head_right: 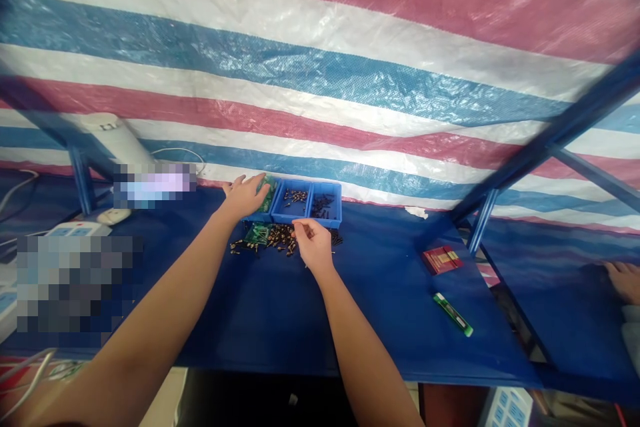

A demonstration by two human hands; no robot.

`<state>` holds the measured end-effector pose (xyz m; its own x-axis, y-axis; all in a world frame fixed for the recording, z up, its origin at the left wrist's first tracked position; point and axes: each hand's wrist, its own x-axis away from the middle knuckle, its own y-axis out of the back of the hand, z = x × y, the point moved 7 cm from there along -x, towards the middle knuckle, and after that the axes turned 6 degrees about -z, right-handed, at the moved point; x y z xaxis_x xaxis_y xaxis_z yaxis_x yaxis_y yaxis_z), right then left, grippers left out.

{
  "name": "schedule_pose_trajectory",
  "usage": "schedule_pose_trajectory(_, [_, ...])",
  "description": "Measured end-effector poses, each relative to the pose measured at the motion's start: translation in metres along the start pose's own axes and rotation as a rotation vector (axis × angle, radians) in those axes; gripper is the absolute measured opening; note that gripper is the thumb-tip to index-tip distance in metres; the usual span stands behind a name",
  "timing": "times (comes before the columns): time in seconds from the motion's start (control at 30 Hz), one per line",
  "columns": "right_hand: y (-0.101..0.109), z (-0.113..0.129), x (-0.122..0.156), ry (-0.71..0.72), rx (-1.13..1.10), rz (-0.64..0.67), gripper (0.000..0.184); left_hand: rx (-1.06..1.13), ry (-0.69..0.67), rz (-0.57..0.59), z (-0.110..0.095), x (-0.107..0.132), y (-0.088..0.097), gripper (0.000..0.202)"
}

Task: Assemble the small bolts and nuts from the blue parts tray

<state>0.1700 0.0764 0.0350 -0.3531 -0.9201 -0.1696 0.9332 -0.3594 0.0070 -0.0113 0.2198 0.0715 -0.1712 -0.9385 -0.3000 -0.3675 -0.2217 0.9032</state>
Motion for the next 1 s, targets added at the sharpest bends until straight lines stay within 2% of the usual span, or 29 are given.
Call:
schedule_pose_trajectory(0.2, [-0.003,0.006,0.004,0.001,0.023,0.026,0.026,-0.012,-0.012,-0.042,0.000,0.009,0.003,0.051])
schedule_pose_trajectory(0.27, [-0.004,0.008,0.005,-0.002,0.044,0.031,0.026,0.000,-0.011,-0.057,0.000,0.015,0.008,0.050])
schedule_pose_trajectory(0.33, [-0.003,0.009,0.006,-0.001,0.063,0.033,0.026,0.017,-0.019,-0.120,-0.001,0.024,0.019,0.046])
schedule_pose_trajectory(0.43, [-0.004,0.007,0.005,0.000,0.100,0.057,0.025,0.001,0.025,-0.218,0.005,0.046,0.037,0.036])
schedule_pose_trajectory(0.57, [-0.007,0.006,0.006,0.063,0.176,0.080,0.024,-0.051,0.024,-0.223,0.014,0.091,0.046,0.030])
schedule_pose_trajectory(0.6, [-0.007,0.006,0.007,0.089,0.192,0.083,0.023,-0.070,0.046,-0.237,0.020,0.103,0.046,0.032])
schedule_pose_trajectory(0.7, [-0.011,0.006,0.010,0.148,0.237,0.106,0.024,-0.126,0.051,-0.100,0.033,0.131,0.029,0.036])
schedule_pose_trajectory(0.77, [-0.013,0.006,0.011,0.167,0.260,0.118,0.024,-0.149,0.055,-0.054,0.041,0.140,0.018,0.043])
schedule_pose_trajectory(0.9, [-0.015,0.005,0.013,0.178,0.284,0.141,0.025,-0.076,-0.064,-0.059,0.041,0.139,0.009,0.036])
schedule_pose_trajectory(1.0, [-0.016,0.005,0.013,0.172,0.290,0.157,0.026,0.021,-0.072,-0.081,0.042,0.133,0.011,0.032])
